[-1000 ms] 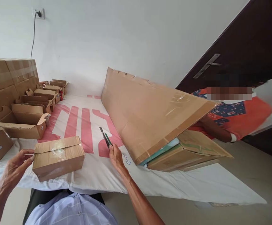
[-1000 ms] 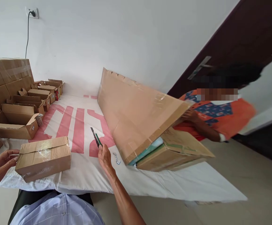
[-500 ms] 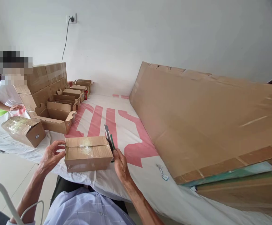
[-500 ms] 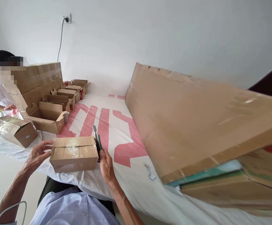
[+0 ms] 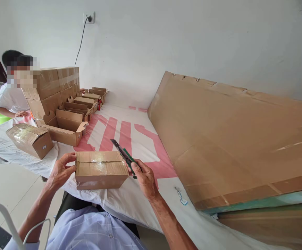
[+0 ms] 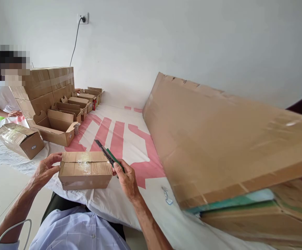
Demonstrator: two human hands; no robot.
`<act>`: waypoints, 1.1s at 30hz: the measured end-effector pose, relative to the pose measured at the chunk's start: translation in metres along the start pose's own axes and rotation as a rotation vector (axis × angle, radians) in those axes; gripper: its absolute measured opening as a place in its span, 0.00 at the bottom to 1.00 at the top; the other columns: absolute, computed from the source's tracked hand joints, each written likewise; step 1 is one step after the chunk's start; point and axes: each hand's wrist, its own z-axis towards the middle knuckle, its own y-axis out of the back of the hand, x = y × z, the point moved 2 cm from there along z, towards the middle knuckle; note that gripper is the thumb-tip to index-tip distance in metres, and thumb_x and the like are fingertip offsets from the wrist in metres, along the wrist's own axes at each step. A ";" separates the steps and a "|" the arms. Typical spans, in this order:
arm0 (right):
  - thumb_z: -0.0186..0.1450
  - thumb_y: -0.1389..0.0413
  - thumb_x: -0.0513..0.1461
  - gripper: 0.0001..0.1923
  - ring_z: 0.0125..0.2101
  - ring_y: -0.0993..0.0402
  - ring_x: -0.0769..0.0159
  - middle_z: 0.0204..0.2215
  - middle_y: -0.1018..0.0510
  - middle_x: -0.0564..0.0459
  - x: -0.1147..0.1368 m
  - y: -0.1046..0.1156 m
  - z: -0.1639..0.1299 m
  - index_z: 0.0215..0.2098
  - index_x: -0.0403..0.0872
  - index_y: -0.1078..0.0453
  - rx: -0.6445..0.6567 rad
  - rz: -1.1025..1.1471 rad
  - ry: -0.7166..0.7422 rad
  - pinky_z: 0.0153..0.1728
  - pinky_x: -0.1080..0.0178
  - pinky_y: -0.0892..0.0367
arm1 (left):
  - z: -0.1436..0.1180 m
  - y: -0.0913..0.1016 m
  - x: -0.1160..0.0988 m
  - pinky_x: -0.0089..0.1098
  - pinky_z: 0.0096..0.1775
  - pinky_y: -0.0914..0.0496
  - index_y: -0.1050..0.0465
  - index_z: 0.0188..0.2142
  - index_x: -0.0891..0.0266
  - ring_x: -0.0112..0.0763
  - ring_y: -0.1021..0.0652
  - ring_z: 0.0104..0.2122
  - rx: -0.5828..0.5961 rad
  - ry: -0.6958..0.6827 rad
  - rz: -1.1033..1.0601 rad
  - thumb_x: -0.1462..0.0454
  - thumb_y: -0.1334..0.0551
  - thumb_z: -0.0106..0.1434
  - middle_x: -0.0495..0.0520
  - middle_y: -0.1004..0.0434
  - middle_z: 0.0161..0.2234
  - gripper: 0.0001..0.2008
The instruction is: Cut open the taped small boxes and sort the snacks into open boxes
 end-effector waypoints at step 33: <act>0.73 0.46 0.54 0.20 0.29 0.32 0.64 0.27 0.24 0.55 0.082 0.009 0.033 0.37 0.49 0.22 0.544 -0.414 0.120 0.31 0.63 0.38 | 0.000 -0.007 -0.003 0.41 0.56 0.22 0.13 0.50 0.52 0.56 0.38 0.73 0.121 -0.080 -0.050 0.57 0.30 0.61 0.60 0.28 0.67 0.18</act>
